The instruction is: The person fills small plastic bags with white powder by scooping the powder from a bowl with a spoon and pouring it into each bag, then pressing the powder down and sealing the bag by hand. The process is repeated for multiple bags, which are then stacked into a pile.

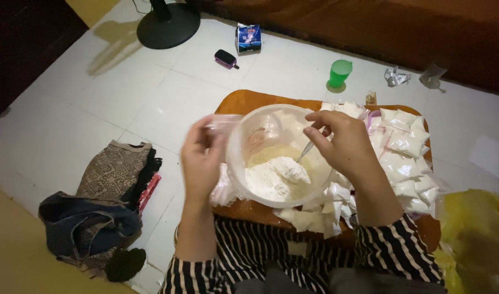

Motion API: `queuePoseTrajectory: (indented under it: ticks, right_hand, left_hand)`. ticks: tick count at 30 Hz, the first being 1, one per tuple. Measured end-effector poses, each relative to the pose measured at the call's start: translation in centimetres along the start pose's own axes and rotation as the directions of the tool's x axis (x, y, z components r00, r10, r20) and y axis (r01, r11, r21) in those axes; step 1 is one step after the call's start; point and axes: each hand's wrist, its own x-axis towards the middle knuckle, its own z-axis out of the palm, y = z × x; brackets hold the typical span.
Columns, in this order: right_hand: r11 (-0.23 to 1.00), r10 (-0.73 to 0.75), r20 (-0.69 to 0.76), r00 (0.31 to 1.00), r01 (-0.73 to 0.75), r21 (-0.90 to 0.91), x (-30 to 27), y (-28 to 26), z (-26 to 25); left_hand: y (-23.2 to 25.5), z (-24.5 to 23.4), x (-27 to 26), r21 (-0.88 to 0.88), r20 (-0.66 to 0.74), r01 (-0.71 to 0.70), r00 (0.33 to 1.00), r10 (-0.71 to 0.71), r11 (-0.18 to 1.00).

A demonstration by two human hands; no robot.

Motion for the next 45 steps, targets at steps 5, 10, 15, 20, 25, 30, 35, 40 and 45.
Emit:
queuePoseTrajectory:
  ticks: [5,10,15,20,25,30,35,40,45]
  right_hand:
    - [0.97,-0.085,-0.068,0.994,0.098,0.224,1.8,0.0,1.4]
    - [0.9,-0.105,-0.106,0.989,0.14,0.413,3.5,0.5,2.9]
    - [0.879,-0.052,-0.012,0.999,0.052,0.475,3.7,1.2,4.1]
    - [0.877,-0.008,0.039,0.999,-0.011,0.48,3.3,1.0,3.9]
    - [0.877,0.023,0.136,0.99,-0.086,0.473,3.3,0.7,3.6]
    - [0.849,0.029,0.147,0.989,-0.102,0.518,3.7,1.9,4.0]
    - [0.824,0.019,0.167,0.986,-0.11,0.556,3.7,2.1,4.0]
    - [0.831,-0.011,0.187,0.982,-0.095,0.548,3.4,2.1,4.1]
    - [0.85,-0.059,0.25,0.966,-0.082,0.52,3.4,2.3,4.4]
  left_hand:
    - [-1.5,4.0,3.0,0.129,0.257,0.057,0.962,-0.089,0.99]
    - [-2.6,5.4,4.1,0.283,0.324,0.122,0.922,-0.214,0.951]
    - [-2.6,5.1,3.7,0.294,0.384,0.077,0.903,-0.192,0.953]
    - [-2.2,5.2,3.5,0.305,0.438,0.066,0.876,-0.201,0.95]
    - [-1.5,5.1,3.4,0.324,0.427,0.087,0.875,-0.228,0.942]
    - [-3.1,5.2,3.4,0.319,0.344,0.024,0.929,-0.14,0.947]
    - [-0.9,5.1,3.3,0.332,0.413,-0.161,0.91,0.01,0.93]
    - [-2.3,5.3,3.1,0.306,0.45,-0.216,0.891,0.06,0.927]
    - [-2.2,5.5,3.1,0.288,0.495,-0.197,0.868,0.03,0.937]
